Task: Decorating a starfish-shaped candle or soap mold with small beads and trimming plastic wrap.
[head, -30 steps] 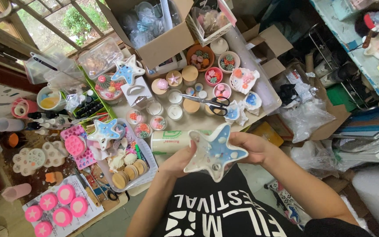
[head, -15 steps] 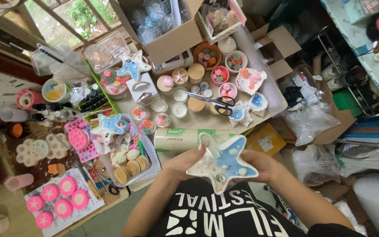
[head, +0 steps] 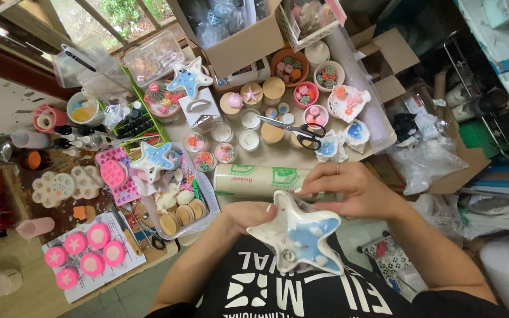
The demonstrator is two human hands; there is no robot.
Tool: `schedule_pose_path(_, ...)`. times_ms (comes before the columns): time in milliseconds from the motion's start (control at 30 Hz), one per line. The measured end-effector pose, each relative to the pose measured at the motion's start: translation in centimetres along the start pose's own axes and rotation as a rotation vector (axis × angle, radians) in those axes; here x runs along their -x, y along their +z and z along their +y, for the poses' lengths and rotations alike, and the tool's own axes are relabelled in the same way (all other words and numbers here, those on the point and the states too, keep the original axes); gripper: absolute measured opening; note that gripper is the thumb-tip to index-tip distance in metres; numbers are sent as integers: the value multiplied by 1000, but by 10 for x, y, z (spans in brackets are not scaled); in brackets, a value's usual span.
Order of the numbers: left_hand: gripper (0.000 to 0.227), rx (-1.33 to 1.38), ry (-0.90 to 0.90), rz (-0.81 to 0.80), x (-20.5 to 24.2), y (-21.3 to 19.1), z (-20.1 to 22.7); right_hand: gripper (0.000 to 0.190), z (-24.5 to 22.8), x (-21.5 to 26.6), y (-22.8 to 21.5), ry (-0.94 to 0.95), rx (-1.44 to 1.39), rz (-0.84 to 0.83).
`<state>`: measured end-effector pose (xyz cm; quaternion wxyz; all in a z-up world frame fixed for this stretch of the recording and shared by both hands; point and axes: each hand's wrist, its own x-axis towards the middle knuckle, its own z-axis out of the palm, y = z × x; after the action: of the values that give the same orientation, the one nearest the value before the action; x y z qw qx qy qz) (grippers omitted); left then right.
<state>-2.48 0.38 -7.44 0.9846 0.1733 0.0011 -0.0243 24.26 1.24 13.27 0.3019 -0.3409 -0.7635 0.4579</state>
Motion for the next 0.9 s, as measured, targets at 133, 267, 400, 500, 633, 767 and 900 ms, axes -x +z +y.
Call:
schedule_pose_path(133, 99, 126, 34, 26, 1, -38, -22, 31, 18, 12, 24, -81, 83, 137)
schedule_pose_path(267, 98, 166, 112, -36, -4, -5, 1, 30, 31, 18, 39, -135, 67, 284)
schedule_pose_path(400, 98, 155, 154, -10, -4, 5, 9, 23, 20, 11, 44, -127, 56, 382)
schedule_pose_path(500, 99, 165, 145, -21, -7, -4, 2, 21, 17, 9, 42, -142, 106, 407)
schedule_pose_path(633, 97, 236, 216, 44, -9, -23, -14, 23, 23, 9, 46, -172, 81, 412)
schedule_pose_path(767, 93, 287, 297, -68, -19, 41, 31, 21, 44, 7, 50, -121, 141, 505)
schedule_pose_path(900, 64, 336, 466, 136, -12, -36, -4, 23, 66, 10, 52, -34, 227, 549)
